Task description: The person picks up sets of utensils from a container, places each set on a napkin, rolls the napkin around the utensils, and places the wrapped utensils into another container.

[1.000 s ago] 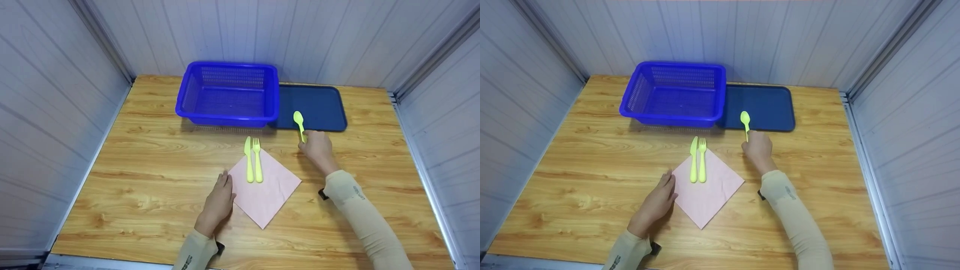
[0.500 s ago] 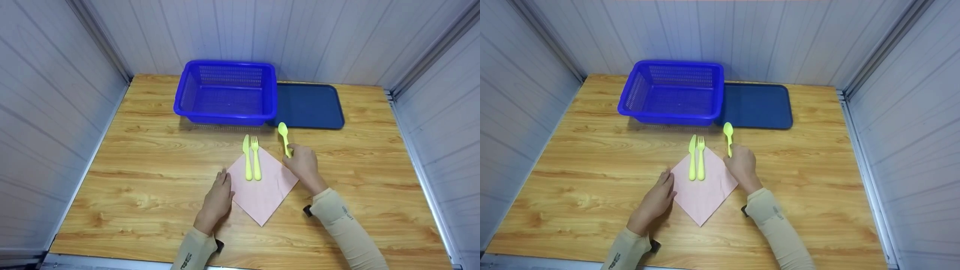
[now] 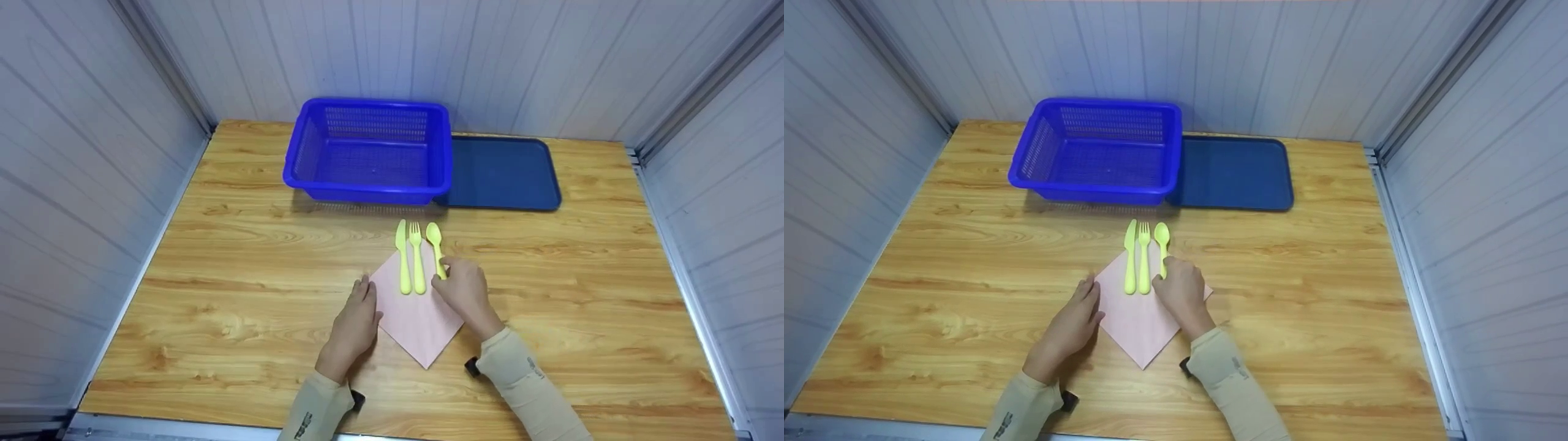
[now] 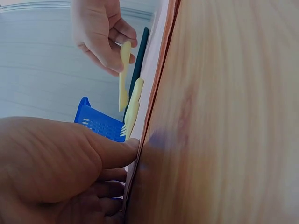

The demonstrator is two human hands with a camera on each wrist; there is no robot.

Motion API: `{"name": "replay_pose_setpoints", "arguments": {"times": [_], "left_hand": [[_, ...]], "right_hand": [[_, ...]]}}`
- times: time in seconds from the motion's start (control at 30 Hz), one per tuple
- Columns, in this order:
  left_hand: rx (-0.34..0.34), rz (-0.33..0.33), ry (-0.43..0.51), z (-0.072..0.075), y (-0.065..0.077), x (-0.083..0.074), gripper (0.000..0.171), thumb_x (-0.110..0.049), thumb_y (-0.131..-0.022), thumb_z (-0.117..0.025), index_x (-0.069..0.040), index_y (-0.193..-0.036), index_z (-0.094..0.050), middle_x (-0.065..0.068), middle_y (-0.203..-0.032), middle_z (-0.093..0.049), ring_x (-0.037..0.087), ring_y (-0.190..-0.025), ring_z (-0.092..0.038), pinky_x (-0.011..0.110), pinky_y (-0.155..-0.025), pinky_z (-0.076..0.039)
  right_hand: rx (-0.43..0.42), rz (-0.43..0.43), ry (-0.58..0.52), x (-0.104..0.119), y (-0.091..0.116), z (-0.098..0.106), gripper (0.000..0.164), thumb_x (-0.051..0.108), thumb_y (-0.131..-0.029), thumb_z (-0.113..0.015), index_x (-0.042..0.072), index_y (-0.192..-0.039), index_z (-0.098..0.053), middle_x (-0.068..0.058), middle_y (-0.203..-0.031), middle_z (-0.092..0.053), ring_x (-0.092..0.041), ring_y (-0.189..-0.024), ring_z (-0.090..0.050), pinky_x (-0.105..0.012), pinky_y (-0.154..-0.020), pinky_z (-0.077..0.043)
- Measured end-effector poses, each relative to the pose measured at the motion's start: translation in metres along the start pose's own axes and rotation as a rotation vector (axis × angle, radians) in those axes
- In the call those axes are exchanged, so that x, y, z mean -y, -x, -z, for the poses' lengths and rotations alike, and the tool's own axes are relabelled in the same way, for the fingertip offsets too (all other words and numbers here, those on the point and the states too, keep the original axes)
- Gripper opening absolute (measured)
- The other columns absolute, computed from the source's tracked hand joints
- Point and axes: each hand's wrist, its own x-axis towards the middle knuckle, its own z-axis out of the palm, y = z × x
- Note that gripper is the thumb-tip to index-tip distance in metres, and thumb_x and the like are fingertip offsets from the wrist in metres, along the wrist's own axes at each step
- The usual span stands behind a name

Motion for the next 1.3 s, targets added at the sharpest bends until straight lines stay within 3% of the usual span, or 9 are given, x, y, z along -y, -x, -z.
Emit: {"name": "replay_pose_setpoints", "arguments": {"times": [0.27,0.5,0.67,0.97,1.3], "left_hand": [[0.001,-0.003,0.003,0.001,0.001,-0.001,0.059,-0.013,-0.097,-0.060,0.011,-0.144,-0.035,0.024,-0.155,-0.023,0.037,-0.143,-0.020,0.046,-0.112,-0.027],[0.005,0.004,0.008,0.001,0.001,-0.001,0.058,-0.014,-0.097,-0.059,0.010,-0.144,-0.035,0.024,-0.155,-0.023,0.037,-0.143,-0.020,0.047,-0.111,-0.028],[0.008,-0.006,0.000,0.002,0.001,-0.001,0.058,-0.013,-0.097,-0.059,0.011,-0.144,-0.035,0.024,-0.155,-0.023,0.037,-0.143,-0.020,0.046,-0.112,-0.027],[0.033,0.011,0.002,0.001,0.000,0.000,0.058,-0.015,-0.098,-0.058,0.009,-0.145,-0.034,0.023,-0.156,-0.021,0.036,-0.144,-0.018,0.045,-0.113,-0.024],[0.029,0.011,-0.004,0.002,0.000,0.000,0.058,-0.015,-0.098,-0.058,0.009,-0.145,-0.034,0.023,-0.156,-0.021,0.036,-0.143,-0.018,0.046,-0.113,-0.025]], "right_hand": [[-0.003,0.015,0.046,0.006,0.004,-0.012,0.023,0.011,-0.074,-0.072,0.003,-0.095,-0.074,0.001,-0.064,-0.061,-0.015,-0.054,-0.049,-0.030,-0.048,-0.042],[-0.010,-0.001,0.049,0.006,0.004,-0.019,0.024,0.010,-0.074,-0.070,0.002,-0.097,-0.074,-0.003,-0.069,-0.064,-0.018,-0.057,-0.051,-0.036,-0.050,-0.046],[-0.012,-0.001,0.081,0.005,0.002,-0.022,0.016,0.011,-0.076,-0.069,0.004,-0.090,-0.073,-0.001,-0.063,-0.057,-0.019,-0.056,-0.050,-0.036,-0.050,-0.045],[-0.007,-0.004,0.137,0.005,0.001,-0.024,0.011,0.013,-0.080,-0.071,0.006,-0.088,-0.073,-0.004,-0.066,-0.058,-0.023,-0.060,-0.055,-0.041,-0.053,-0.048],[-0.029,0.015,0.129,0.003,0.002,-0.023,0.012,0.014,-0.080,-0.071,0.005,-0.088,-0.072,-0.003,-0.066,-0.057,-0.024,-0.061,-0.055,-0.042,-0.053,-0.048]]}}
